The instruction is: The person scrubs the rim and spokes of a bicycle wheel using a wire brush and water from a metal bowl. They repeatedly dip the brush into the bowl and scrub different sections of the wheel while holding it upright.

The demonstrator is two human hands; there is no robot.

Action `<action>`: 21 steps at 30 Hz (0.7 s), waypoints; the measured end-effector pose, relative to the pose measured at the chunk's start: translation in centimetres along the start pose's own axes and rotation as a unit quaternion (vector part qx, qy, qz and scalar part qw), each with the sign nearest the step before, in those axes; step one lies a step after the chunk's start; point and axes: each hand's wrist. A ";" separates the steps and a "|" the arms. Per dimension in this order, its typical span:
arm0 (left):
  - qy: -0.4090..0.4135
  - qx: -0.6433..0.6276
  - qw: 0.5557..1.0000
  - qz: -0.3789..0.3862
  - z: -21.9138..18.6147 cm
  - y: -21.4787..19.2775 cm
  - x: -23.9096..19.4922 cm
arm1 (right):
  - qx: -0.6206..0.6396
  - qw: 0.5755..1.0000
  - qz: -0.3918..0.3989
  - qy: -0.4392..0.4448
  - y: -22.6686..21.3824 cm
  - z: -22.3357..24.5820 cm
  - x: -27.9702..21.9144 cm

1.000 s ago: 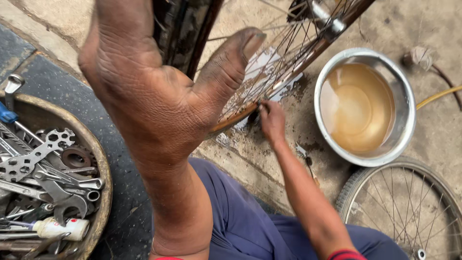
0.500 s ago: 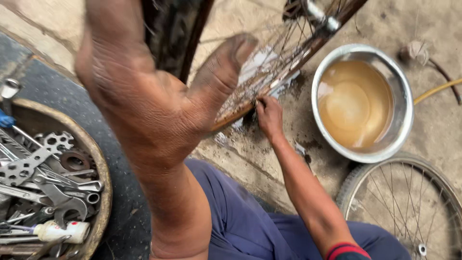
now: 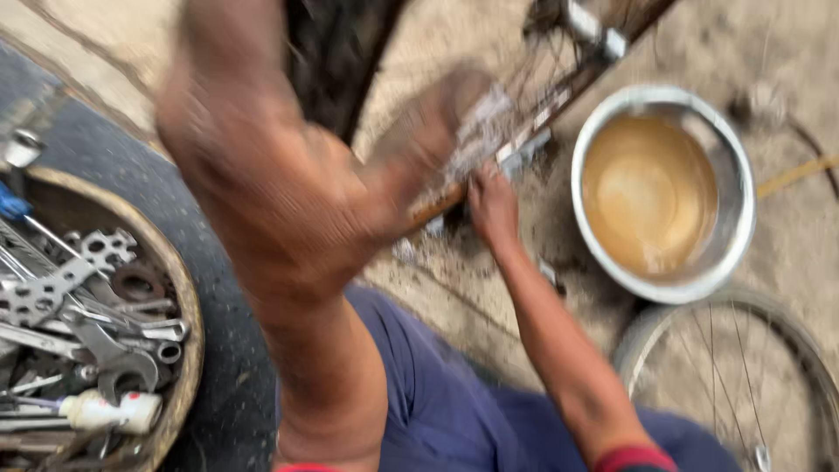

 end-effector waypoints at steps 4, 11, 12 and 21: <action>-0.039 -0.018 0.999 0.010 0.0 -0.1 -0.3 | 0.001 0.999 -0.050 -0.009 -0.7 1.5 -0.6; -0.039 -0.014 0.999 0.005 1.7 1.0 -4.8 | -0.014 0.999 -0.035 -0.026 2.5 -1.5 -5.3; -0.038 -0.020 0.999 0.007 1.7 1.2 -4.6 | 0.012 0.998 -0.053 -0.017 2.5 -2.3 -5.6; -0.060 -0.010 0.998 0.014 -0.2 -0.3 -1.5 | 0.029 0.999 -0.029 -0.023 1.8 -1.0 -4.5</action>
Point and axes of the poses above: each hand's wrist, its own x-axis towards the middle knuckle, its own y-axis out of the palm, z = x × y, and after that the axes turned 1 degree about y, right-handed
